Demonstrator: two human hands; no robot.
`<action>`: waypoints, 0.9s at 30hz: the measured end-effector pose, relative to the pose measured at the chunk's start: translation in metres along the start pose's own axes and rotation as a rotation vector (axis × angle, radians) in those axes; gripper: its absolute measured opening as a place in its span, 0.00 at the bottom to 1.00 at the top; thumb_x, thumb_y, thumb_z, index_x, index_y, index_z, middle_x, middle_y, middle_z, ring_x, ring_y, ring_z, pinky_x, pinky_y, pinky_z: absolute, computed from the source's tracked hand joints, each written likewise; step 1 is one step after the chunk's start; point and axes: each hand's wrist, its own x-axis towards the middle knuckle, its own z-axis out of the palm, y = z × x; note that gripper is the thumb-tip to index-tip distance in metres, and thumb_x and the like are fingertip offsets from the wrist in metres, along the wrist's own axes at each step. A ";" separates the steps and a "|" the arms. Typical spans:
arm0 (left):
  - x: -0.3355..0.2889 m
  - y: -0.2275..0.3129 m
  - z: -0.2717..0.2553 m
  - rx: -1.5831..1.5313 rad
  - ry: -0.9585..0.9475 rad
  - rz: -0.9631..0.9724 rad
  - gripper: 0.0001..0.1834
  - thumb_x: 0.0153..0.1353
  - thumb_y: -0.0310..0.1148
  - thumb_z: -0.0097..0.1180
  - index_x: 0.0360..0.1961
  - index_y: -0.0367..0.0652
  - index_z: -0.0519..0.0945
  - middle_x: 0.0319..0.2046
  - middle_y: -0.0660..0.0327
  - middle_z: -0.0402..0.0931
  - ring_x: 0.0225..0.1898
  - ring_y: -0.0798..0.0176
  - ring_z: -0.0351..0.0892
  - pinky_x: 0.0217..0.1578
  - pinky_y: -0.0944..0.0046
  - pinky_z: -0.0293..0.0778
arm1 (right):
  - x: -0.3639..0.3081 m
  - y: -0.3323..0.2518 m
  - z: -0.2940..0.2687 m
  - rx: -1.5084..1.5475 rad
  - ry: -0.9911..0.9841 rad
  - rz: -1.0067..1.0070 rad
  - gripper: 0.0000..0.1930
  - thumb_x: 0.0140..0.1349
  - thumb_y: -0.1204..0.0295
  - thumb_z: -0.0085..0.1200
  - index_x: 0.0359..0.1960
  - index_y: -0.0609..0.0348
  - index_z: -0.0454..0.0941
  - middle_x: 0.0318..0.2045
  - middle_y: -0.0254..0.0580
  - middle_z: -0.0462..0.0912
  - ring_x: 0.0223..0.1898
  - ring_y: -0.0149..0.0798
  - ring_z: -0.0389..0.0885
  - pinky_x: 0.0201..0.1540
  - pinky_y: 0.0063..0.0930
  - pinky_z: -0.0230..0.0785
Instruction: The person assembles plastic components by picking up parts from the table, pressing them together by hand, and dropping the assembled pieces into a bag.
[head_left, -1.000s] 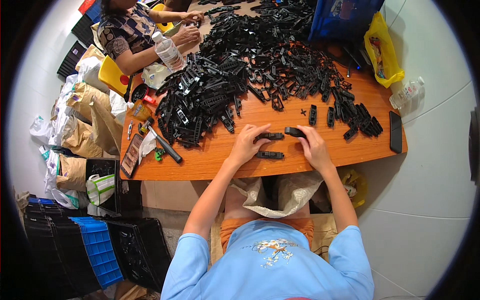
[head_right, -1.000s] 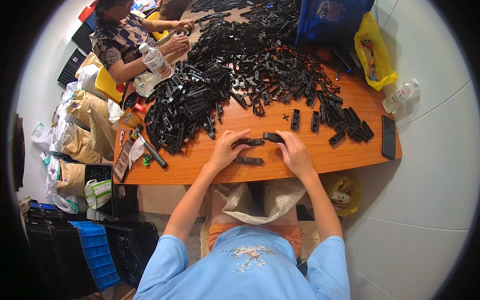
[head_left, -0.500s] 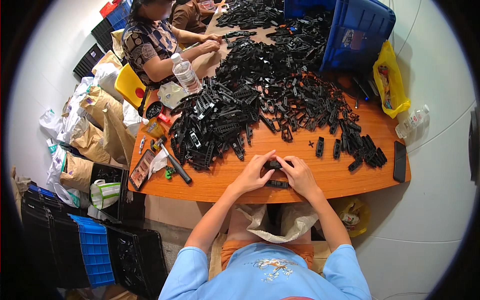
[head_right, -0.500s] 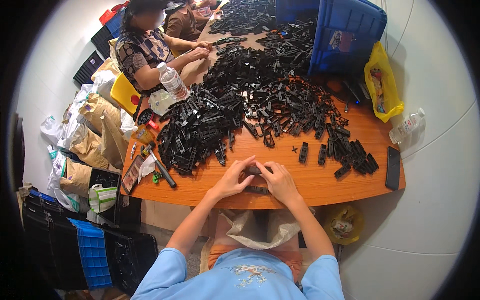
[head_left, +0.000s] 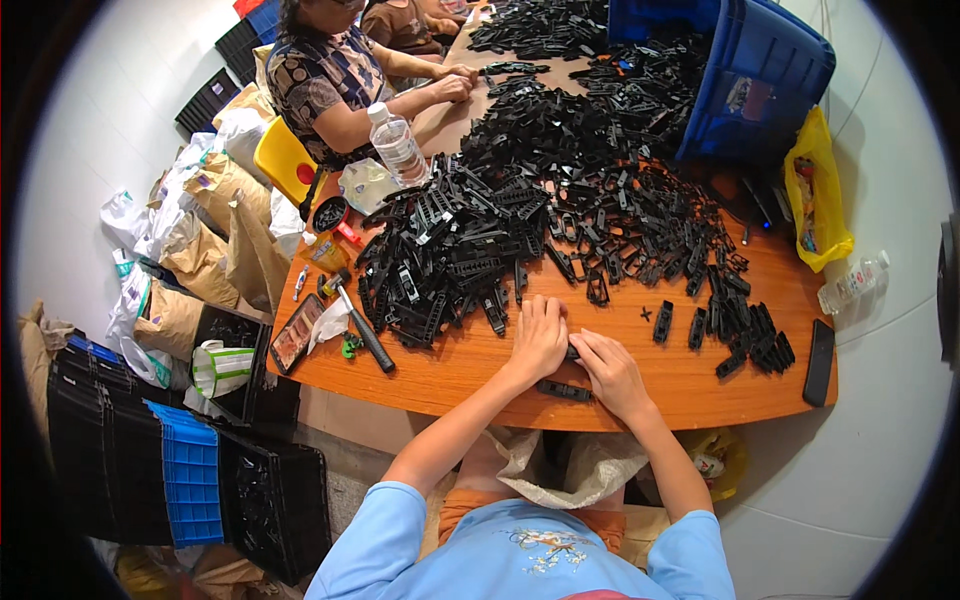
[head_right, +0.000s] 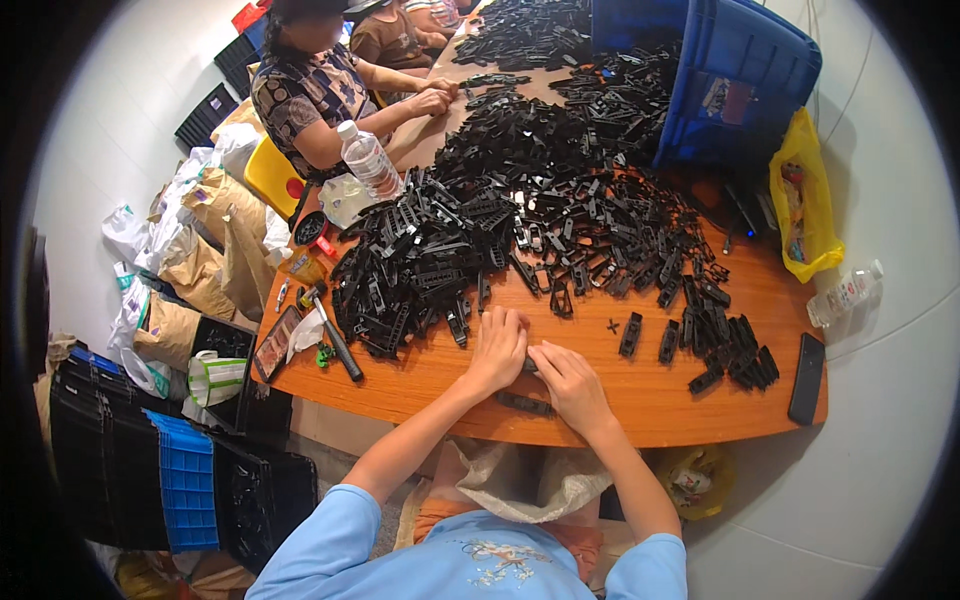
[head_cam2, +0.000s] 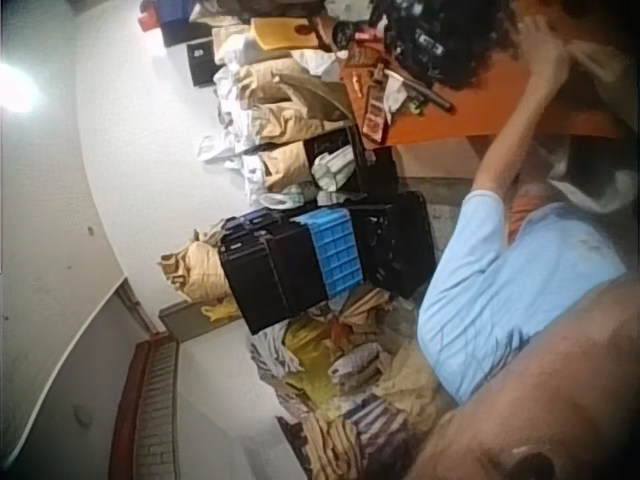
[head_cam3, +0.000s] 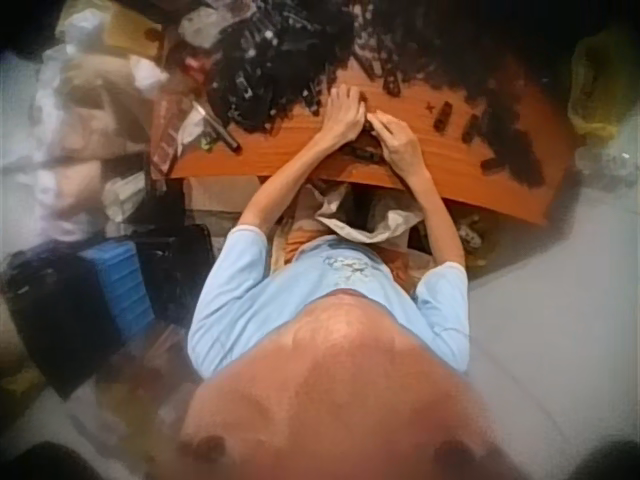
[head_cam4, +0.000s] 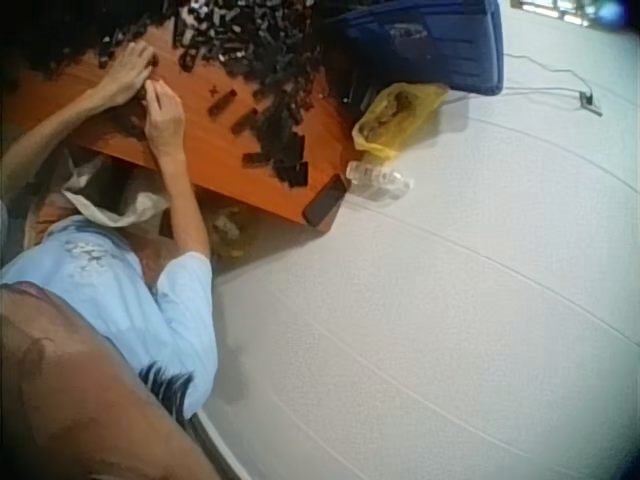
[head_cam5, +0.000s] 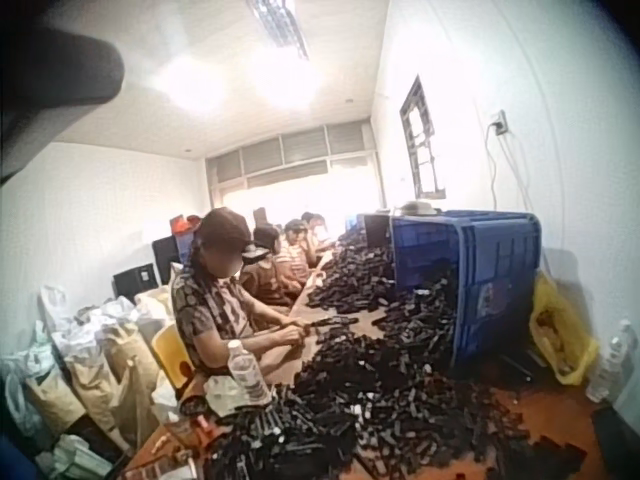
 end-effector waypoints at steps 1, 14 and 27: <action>0.000 0.000 -0.001 0.008 0.004 -0.006 0.07 0.62 0.28 0.44 0.39 0.39 0.70 0.36 0.51 0.64 0.41 0.49 0.62 0.45 0.53 0.60 | -0.001 0.002 0.002 -0.010 0.026 -0.007 0.20 0.55 0.77 0.58 0.51 0.61 0.76 0.46 0.46 0.79 0.49 0.47 0.78 0.51 0.38 0.70; -0.002 0.005 -0.007 0.098 -0.071 0.027 0.08 0.60 0.30 0.46 0.41 0.41 0.70 0.36 0.54 0.63 0.40 0.51 0.62 0.43 0.55 0.61 | -0.002 0.004 -0.001 0.010 -0.023 0.032 0.17 0.56 0.76 0.58 0.49 0.60 0.77 0.47 0.43 0.80 0.53 0.45 0.78 0.57 0.42 0.69; 0.002 0.003 -0.005 0.219 -0.069 0.040 0.09 0.56 0.33 0.49 0.39 0.46 0.69 0.36 0.57 0.63 0.41 0.54 0.63 0.42 0.55 0.57 | -0.001 0.005 0.001 -0.006 -0.008 0.029 0.17 0.56 0.75 0.57 0.49 0.60 0.77 0.46 0.44 0.81 0.52 0.45 0.78 0.57 0.42 0.68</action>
